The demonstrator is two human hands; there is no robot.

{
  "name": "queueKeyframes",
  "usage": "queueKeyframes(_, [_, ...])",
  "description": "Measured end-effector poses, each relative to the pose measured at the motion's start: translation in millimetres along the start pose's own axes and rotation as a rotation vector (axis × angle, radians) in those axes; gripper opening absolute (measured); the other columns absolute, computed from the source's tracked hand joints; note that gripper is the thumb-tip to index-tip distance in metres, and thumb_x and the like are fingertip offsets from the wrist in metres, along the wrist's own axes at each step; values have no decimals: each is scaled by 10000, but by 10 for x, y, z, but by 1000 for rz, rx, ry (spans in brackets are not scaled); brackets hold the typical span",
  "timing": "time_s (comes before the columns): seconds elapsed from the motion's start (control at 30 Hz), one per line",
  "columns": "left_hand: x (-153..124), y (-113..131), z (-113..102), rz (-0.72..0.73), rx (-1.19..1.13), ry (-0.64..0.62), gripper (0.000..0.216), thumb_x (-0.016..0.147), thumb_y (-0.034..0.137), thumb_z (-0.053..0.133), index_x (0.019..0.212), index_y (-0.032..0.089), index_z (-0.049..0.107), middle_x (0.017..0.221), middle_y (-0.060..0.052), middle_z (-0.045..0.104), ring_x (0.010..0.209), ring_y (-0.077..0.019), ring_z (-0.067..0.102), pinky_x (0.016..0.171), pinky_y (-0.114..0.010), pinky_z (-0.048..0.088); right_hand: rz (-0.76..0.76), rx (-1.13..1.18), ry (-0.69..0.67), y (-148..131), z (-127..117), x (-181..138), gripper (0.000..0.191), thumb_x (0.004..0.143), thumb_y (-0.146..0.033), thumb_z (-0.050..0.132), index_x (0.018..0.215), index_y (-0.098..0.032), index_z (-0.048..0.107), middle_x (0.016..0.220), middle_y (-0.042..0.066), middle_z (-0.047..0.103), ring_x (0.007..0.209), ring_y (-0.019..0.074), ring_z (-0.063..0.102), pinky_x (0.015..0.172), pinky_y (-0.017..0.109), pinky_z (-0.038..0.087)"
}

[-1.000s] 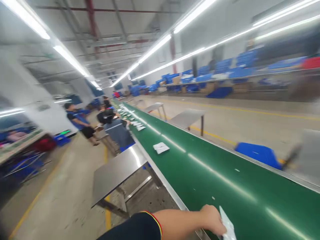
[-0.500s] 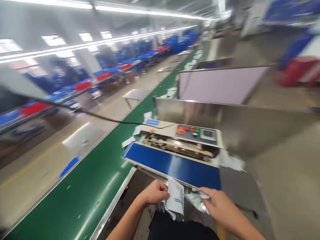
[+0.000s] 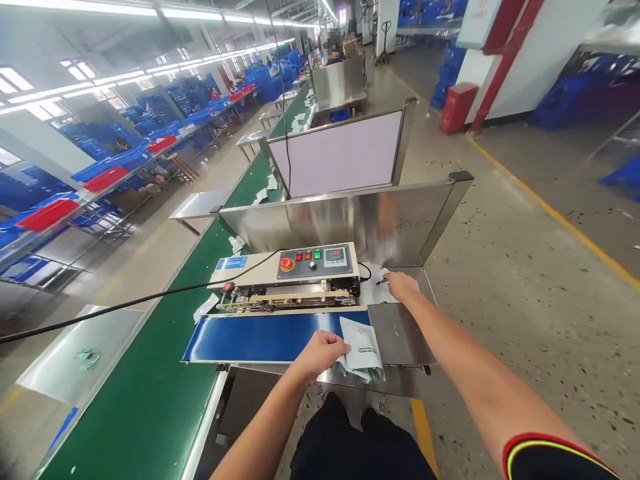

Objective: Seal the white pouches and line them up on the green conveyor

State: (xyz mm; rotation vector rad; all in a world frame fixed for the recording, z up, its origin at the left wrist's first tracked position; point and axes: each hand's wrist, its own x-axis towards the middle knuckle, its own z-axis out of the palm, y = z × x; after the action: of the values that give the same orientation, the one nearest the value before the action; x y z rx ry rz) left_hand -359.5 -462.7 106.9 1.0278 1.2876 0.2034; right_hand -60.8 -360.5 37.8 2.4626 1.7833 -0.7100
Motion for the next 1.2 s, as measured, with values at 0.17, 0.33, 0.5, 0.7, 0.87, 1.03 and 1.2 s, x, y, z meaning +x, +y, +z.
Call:
queueKeyframes(0.17, [121, -18, -122, -38, -90, 17, 348, 801, 337, 890, 588, 163, 677, 539, 15, 570, 500, -96, 472, 498, -239, 344, -173, 70, -4, 104, 7, -184, 686, 903, -229, 702, 1588, -211, 665, 1618, 165, 650, 1487, 338, 597, 1218, 418, 469])
queueKeyframes(0.33, [233, -61, -185, -108, -212, 28, 327, 745, 364, 941, 654, 156, 705, 581, 17, 594, 543, -103, 507, 510, -236, 388, -620, 510, -94, 147, 148, -1339, 680, 916, -351, 779, 1588, -354, 676, 1719, 26, 560, 1585, 348, 520, 1343, 511, 401])
queueKeyframes(0.5, [251, -102, -214, -173, -341, -64, 390, 673, 409, 1009, 767, 125, 760, 641, 0, 657, 522, -75, 504, 507, -217, 360, -542, 814, 16, -136, 579, -1937, 428, 1026, -560, 704, 1345, -314, 849, 1530, 71, 727, 1415, 352, 692, 1239, 540, 551])
queueKeyframes(0.7, [164, -196, -443, -157, -413, -141, 553, 543, 456, 1096, 852, 92, 818, 789, -50, 740, 559, -52, 524, 521, -195, 364, -111, 1035, 393, -87, 385, -2010, 440, 949, -703, 763, 1027, -279, 849, 1327, 116, 826, 1169, 367, 797, 957, 468, 698])
queueKeyframes(0.87, [145, -151, -635, -148, -364, -262, 480, 578, 435, 1069, 814, 98, 822, 754, -49, 725, 545, -49, 483, 522, -208, 334, -116, 1108, 385, -166, 193, -2125, 364, 947, -604, 753, 850, -268, 650, 947, 104, 832, 866, 290, 796, 697, 362, 641])
queueKeyframes(1.03, [199, -52, -713, -91, -137, -430, 529, 530, 517, 1060, 787, 105, 850, 640, -19, 670, 552, -84, 464, 519, -252, 292, -453, 764, 98, -651, 220, -2188, 301, 986, -503, 707, 1110, -277, 862, 1154, 97, 836, 1019, 291, 785, 867, 391, 646])
queueKeyframes(1.2, [250, -35, -747, -26, -17, -509, 554, 572, 574, 1033, 840, 119, 866, 648, -8, 666, 570, -93, 465, 550, -263, 288, -503, 724, 7, -924, 264, -2254, 365, 1078, -556, 622, 1036, -296, 875, 1092, 77, 846, 1011, 278, 784, 896, 373, 631])
